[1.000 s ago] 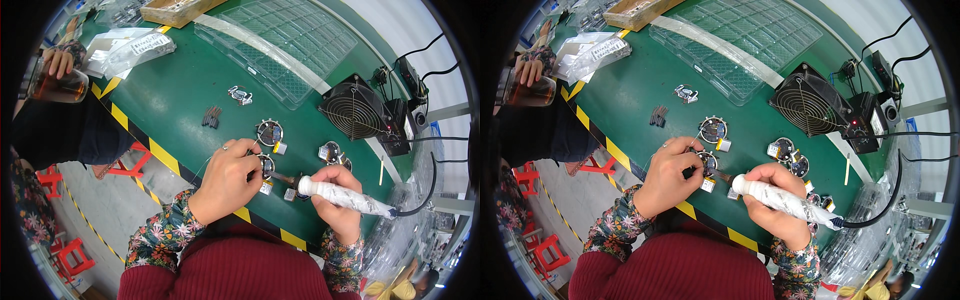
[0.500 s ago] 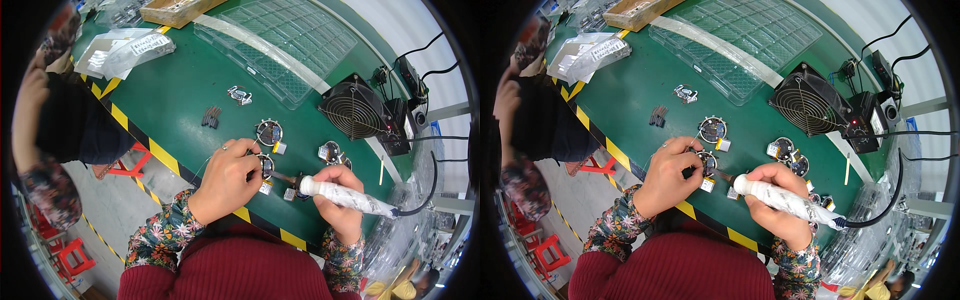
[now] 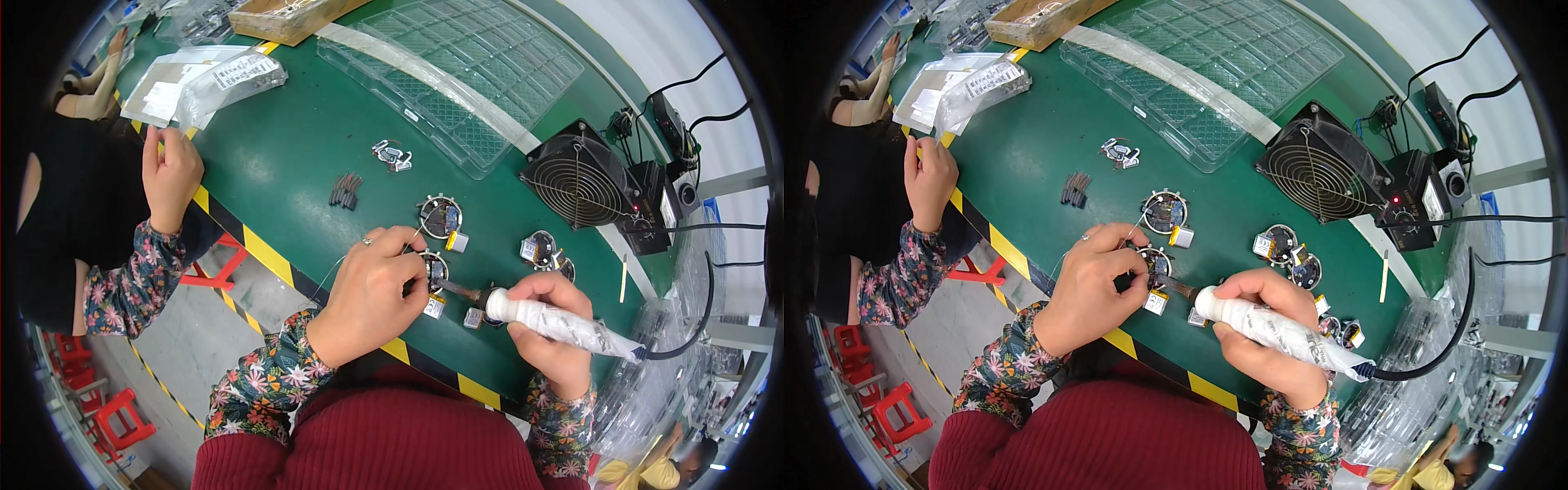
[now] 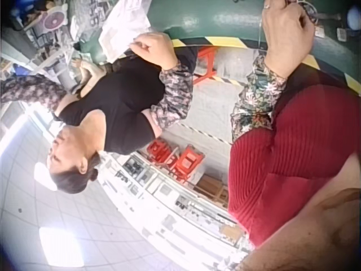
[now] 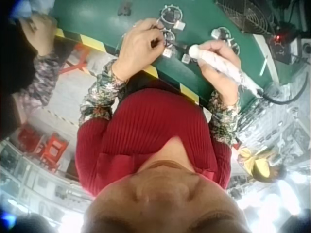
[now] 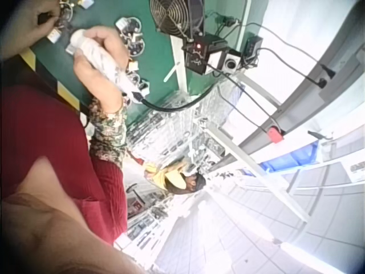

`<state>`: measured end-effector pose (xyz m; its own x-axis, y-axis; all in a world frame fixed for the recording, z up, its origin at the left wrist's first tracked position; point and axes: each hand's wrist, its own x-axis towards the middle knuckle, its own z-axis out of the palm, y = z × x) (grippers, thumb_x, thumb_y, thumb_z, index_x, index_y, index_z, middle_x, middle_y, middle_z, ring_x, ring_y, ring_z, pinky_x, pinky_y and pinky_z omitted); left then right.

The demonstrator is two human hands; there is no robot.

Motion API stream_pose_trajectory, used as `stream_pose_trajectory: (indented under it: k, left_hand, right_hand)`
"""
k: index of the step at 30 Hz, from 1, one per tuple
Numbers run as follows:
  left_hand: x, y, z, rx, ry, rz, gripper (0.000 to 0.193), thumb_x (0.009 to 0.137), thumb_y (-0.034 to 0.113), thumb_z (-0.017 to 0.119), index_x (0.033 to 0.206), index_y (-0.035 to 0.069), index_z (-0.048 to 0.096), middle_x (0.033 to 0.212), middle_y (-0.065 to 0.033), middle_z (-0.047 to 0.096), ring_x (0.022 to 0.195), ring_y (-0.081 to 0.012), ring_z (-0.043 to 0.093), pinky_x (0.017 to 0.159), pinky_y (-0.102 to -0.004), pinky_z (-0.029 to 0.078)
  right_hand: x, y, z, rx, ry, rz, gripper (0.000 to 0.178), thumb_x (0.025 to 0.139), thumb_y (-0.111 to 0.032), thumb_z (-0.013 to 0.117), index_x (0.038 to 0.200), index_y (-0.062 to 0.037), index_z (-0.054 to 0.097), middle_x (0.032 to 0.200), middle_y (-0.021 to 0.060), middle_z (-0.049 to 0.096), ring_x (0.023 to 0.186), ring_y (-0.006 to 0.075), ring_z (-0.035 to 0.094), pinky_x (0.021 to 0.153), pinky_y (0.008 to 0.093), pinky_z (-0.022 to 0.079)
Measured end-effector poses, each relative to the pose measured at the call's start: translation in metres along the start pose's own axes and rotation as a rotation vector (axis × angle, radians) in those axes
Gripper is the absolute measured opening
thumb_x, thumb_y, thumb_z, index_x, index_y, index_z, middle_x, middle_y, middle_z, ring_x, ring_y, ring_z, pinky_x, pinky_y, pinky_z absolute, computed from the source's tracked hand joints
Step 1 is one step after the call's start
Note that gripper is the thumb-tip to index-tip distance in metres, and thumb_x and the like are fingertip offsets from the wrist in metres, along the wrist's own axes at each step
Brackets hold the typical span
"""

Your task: The person solders electrical connections onto circular electronic watch assemblies using a soldering iron and solder wire at a workbench.

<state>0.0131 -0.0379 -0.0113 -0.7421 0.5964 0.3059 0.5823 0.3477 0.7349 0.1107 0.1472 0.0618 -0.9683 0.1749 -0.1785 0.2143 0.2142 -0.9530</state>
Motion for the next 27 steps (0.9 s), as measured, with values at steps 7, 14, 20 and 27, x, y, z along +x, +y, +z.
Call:
stream_pose_trajectory:
  k: [7, 14, 20, 27]
  left_hand:
    - [0.0, 0.001, 0.001, 0.004, -0.004, -0.003, 0.008, 0.061, 0.0, 0.064, 0.065, 0.003, 0.058, 0.094, -0.0082, 0.059, 0.079, -0.0271, 0.056, 0.065, -0.0346, 0.047]
    - [0.0, 0.003, 0.001, -0.021, 0.02, 0.001, 0.007, 0.061, -0.002, 0.062, 0.062, 0.001, 0.056, 0.09, -0.0102, 0.058, 0.076, -0.0286, 0.055, 0.065, -0.0372, 0.046]
    - [0.0, 0.003, 0.003, -0.014, 0.019, -0.001, 0.007, 0.061, -0.001, 0.062, 0.061, 0.001, 0.055, 0.09, -0.01, 0.058, 0.076, -0.0286, 0.055, 0.064, -0.0373, 0.046]
    - [0.0, 0.002, 0.003, -0.017, 0.022, 0.009, 0.008, 0.061, -0.001, 0.062, 0.062, 0.001, 0.055, 0.091, -0.0099, 0.058, 0.077, -0.0286, 0.055, 0.064, -0.0375, 0.046]
  right_hand:
    - [0.005, 0.009, -0.009, -0.162, -0.083, -0.238, 0.025, 0.061, -0.004, 0.061, 0.086, -0.0012, 0.059, 0.079, 0.0051, 0.058, 0.066, 0.01, 0.053, 0.059, 0.0226, 0.042]
    - [0.002, 0.008, -0.014, -0.146, -0.105, -0.246, 0.025, 0.064, -0.004, 0.064, 0.089, -0.0013, 0.059, 0.084, 0.0088, 0.062, 0.07, 0.0174, 0.059, 0.063, 0.0267, 0.045]
    - [0.0, 0.007, -0.016, -0.148, -0.068, -0.235, 0.026, 0.064, -0.004, 0.064, 0.089, -0.0004, 0.059, 0.084, 0.0082, 0.062, 0.069, 0.0151, 0.058, 0.062, 0.0252, 0.044]
    - [-0.002, 0.007, -0.017, -0.128, -0.051, -0.204, 0.026, 0.064, -0.005, 0.064, 0.089, -0.0012, 0.059, 0.082, 0.0068, 0.061, 0.068, 0.0128, 0.056, 0.061, 0.0242, 0.043]
